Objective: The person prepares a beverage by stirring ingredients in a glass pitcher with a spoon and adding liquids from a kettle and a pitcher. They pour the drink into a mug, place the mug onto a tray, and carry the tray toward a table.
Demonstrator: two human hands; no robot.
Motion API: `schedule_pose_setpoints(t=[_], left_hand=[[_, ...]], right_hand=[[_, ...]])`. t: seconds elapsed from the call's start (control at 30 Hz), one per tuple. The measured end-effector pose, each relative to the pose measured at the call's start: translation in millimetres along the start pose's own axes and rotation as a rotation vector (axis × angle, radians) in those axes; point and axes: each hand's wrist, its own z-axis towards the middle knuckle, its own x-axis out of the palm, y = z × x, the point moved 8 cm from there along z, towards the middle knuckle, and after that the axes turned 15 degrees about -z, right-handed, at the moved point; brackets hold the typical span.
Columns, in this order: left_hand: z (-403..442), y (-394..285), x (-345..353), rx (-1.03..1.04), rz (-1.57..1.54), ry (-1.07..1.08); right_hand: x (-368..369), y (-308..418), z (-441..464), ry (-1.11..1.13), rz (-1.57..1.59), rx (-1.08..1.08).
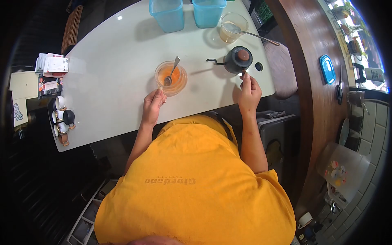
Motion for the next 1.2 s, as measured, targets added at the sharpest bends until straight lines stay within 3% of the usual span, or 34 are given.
schedule_pose_setpoints(t=[0.63, 0.73, 0.8, 0.83, 0.9, 0.93, 1.07, 1.2], left_hand=[[-2.3, -3.6, -3.1, -0.004, 0.073, -0.028], [-3.2, -5.9, -5.7, 0.007, 0.091, -0.031], [-4.1, -7.4, -8.5, 0.022, 0.083, -0.02], [-5.2, -7.7, -10.9, 0.025, 0.08, -0.028], [-9.6, -8.5, -14.8, 0.026, 0.088, -0.02], [-11.9, -9.9, -17.0, 0.028, 0.091, -0.025], [-20.3, -13.5, -20.6, 0.0, 0.115, -0.024], [-26.9, -20.7, -22.2, 0.004, 0.113, -0.004]], right_hand=[[7.4, -10.2, 10.2, 0.158, -0.066, 0.035], [0.7, 19.9, 5.5, 0.078, -0.305, -0.103], [-24.6, 94.9, -26.9, -0.574, -0.664, -0.633], [-21.8, 107.0, -30.1, -0.568, -0.661, -0.639], [-10.5, 131.6, -43.2, -0.39, -0.34, -0.794], [5.4, 132.5, -42.7, -0.167, -0.23, -0.7], [92.8, 127.1, -55.7, 0.325, -0.131, -0.419], [148.9, 110.5, -53.6, 0.427, -0.327, -0.4]])
